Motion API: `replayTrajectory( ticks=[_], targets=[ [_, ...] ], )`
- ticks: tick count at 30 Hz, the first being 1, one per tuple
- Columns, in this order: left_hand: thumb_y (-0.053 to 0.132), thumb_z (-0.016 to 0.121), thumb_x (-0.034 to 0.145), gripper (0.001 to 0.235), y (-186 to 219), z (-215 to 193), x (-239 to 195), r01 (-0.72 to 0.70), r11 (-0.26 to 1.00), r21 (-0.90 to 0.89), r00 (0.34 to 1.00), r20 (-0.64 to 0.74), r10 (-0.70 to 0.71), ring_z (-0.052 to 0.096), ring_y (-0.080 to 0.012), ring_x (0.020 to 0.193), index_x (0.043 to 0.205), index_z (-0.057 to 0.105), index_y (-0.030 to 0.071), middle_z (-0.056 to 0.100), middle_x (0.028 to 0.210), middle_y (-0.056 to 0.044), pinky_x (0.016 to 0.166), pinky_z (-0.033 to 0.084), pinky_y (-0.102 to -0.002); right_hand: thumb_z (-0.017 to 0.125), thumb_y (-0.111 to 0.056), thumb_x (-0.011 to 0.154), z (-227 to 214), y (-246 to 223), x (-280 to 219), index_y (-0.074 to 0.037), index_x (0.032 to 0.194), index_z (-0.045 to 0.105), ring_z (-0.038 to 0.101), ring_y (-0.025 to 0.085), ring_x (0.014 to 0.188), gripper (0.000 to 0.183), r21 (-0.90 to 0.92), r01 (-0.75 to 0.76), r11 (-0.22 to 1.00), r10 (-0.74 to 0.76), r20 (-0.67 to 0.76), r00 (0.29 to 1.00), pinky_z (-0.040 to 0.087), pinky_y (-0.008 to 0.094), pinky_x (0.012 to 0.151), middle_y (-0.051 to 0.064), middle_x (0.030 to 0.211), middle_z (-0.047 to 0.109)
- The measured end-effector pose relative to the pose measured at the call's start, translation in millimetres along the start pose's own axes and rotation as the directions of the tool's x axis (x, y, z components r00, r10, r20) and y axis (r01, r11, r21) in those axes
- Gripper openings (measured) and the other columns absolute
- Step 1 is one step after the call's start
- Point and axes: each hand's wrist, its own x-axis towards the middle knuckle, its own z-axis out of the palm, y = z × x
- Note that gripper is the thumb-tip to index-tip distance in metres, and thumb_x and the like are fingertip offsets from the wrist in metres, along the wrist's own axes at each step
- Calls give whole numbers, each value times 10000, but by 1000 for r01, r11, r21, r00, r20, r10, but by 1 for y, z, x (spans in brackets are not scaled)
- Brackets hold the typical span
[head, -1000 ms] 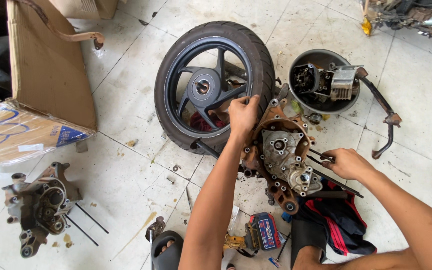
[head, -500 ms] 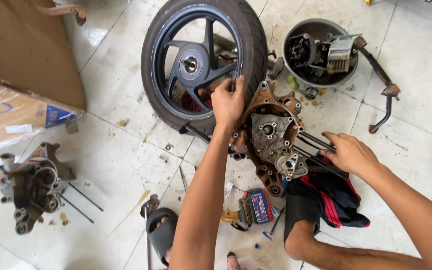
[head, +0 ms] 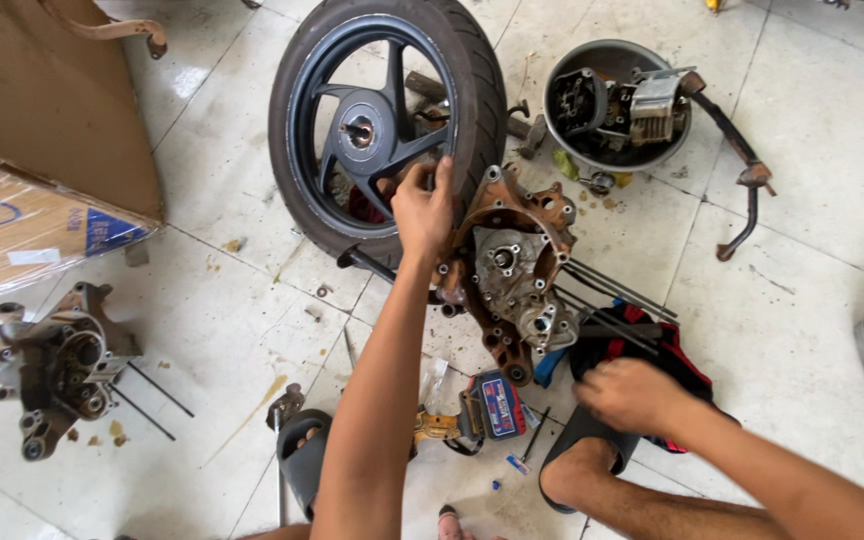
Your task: The person disassembles a motorcycle engine casing on the floor, using a hammer to tap and separate components. They remove the cover, extract internal gears, and handle the parts by hand, placing them aside.
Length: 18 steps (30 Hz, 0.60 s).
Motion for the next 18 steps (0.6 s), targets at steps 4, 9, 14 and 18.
replayTrajectory(
  ticks=[4,9,14,18],
  targets=[
    [581,636,951,490,20,-14,-23,-28,1000,6,1000,-3,28,720,-474,923,1059,742,115,742,836,-216,809,528,-545,617,-291,879,33,5,1,-153,963,753,703,293,819,211,-111,-385,916,400,294,868,564,441,658,66,838,706],
    [282,708,992,425,13,-23,-46,-551,816,175,729,-376,572,677,-347,918,1310,556,44,625,1038,-124,807,549,-432,558,-350,975,69,34,-22,-185,946,768,752,249,934,269,202,-892,405,752,482,450,602,352,782,53,895,770],
    [209,740,803,225,-52,-5,-81,-623,742,247,757,-50,652,651,-231,791,1024,716,172,669,849,-4,719,553,-363,659,-235,846,96,67,-5,-126,795,769,656,339,858,163,-300,-878,374,893,371,254,498,435,659,108,804,697],
    [351,797,816,833,13,-28,-115,-577,719,388,731,637,243,499,-376,1417,1507,452,38,528,1492,-256,1221,345,-441,580,-155,870,83,49,37,-102,1380,625,703,361,1109,515,84,-723,685,675,300,674,582,509,897,200,1255,702]
  ],
)
